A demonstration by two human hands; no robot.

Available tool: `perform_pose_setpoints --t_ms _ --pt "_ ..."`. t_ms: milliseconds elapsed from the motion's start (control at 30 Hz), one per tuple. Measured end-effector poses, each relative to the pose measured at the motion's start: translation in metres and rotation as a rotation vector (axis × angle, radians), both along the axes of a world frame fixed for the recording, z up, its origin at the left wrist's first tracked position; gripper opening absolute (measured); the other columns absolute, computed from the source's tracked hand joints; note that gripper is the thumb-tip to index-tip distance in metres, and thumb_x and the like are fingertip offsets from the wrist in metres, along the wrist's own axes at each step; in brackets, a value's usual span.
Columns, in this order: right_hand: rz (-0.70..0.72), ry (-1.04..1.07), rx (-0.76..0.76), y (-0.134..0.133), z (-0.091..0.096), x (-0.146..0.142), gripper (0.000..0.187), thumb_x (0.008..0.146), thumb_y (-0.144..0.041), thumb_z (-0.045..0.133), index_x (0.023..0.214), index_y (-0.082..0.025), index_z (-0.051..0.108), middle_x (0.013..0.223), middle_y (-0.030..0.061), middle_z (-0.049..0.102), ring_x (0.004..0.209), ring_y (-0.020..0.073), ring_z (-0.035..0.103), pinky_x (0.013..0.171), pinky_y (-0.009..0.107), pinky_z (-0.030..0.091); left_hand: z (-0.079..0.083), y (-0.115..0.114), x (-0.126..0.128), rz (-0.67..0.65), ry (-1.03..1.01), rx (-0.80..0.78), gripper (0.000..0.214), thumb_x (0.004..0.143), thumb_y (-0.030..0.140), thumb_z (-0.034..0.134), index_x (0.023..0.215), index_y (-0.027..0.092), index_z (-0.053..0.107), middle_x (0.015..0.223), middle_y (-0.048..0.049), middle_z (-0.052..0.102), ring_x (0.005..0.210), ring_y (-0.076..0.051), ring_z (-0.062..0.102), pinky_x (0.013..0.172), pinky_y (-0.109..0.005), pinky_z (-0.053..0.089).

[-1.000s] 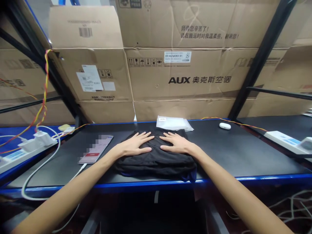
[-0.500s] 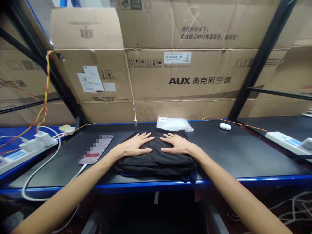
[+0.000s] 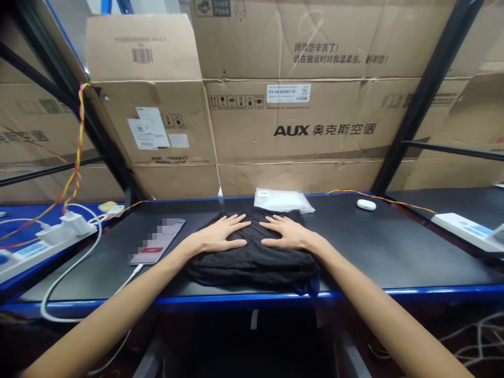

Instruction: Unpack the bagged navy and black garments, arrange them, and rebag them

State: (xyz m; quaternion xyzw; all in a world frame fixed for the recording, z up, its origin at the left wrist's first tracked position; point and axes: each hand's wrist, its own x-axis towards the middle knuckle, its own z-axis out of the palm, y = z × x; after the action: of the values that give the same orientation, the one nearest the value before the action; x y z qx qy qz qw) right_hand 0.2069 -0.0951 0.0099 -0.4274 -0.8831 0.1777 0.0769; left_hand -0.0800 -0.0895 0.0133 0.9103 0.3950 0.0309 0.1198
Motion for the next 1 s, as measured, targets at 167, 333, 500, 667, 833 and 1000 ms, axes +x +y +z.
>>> perform_pose_setpoints --t_ms 167,333,500,667,833,1000 --pt "0.009 -0.005 0.006 0.0045 -0.0047 0.0017 0.083 0.084 -0.078 0.047 0.152 -0.032 0.036 0.161 0.0017 0.025 0.150 0.0326 0.015 0.122 0.053 0.012 -0.0016 0.0015 -0.0010 -0.002 0.000 -0.004 0.077 0.090 0.076 0.038 0.155 0.036 0.026 0.165 -0.0033 0.012 0.152 -0.032 0.009 0.122 -0.056 0.009" --pt "0.019 -0.001 0.008 0.0052 -0.0056 0.0021 0.083 0.084 -0.078 0.047 0.152 -0.032 0.036 0.161 0.0006 0.025 0.150 0.0324 0.015 0.123 0.052 0.012 -0.0020 0.0021 -0.0013 0.003 0.000 -0.011 0.078 0.089 0.077 0.037 0.155 0.036 0.026 0.165 -0.0026 0.011 0.152 -0.031 0.009 0.122 -0.054 0.008" --pt "0.016 0.007 0.002 0.0045 -0.0048 0.0021 0.082 0.084 -0.078 0.047 0.151 -0.032 0.037 0.161 0.0013 0.025 0.150 0.0323 0.015 0.123 0.052 0.012 -0.0007 0.0015 -0.0011 0.005 0.001 -0.012 0.078 0.089 0.076 0.038 0.154 0.036 0.027 0.165 -0.0030 0.011 0.152 -0.031 0.010 0.122 -0.055 0.008" --pt "0.016 -0.004 -0.004 0.0053 -0.0049 0.0023 0.083 0.084 -0.078 0.046 0.152 -0.032 0.036 0.162 0.0009 0.024 0.150 0.0325 0.014 0.123 0.052 0.012 -0.0004 0.0014 -0.0009 0.005 0.003 -0.010 0.078 0.089 0.076 0.038 0.154 0.035 0.027 0.165 -0.0027 0.012 0.152 -0.032 0.011 0.122 -0.054 0.008" --pt "0.011 -0.017 -0.005 0.0043 -0.0037 0.0022 0.083 0.084 -0.078 0.045 0.152 -0.031 0.036 0.162 0.0023 0.024 0.150 0.0323 0.014 0.123 0.052 0.012 0.0007 0.0008 -0.0003 0.007 -0.002 -0.018 0.079 0.088 0.077 0.038 0.154 0.035 0.027 0.165 -0.0029 0.012 0.152 -0.032 0.010 0.122 -0.055 0.009" --pt "0.014 -0.007 0.003 0.0032 -0.0031 0.0020 0.082 0.084 -0.078 0.046 0.152 -0.032 0.037 0.162 0.0023 0.025 0.150 0.0312 0.015 0.122 0.051 0.013 0.0013 0.0002 0.0000 0.011 0.001 -0.022 0.080 0.088 0.077 0.038 0.154 0.034 0.028 0.164 -0.0037 0.012 0.152 -0.031 0.010 0.122 -0.055 0.008"
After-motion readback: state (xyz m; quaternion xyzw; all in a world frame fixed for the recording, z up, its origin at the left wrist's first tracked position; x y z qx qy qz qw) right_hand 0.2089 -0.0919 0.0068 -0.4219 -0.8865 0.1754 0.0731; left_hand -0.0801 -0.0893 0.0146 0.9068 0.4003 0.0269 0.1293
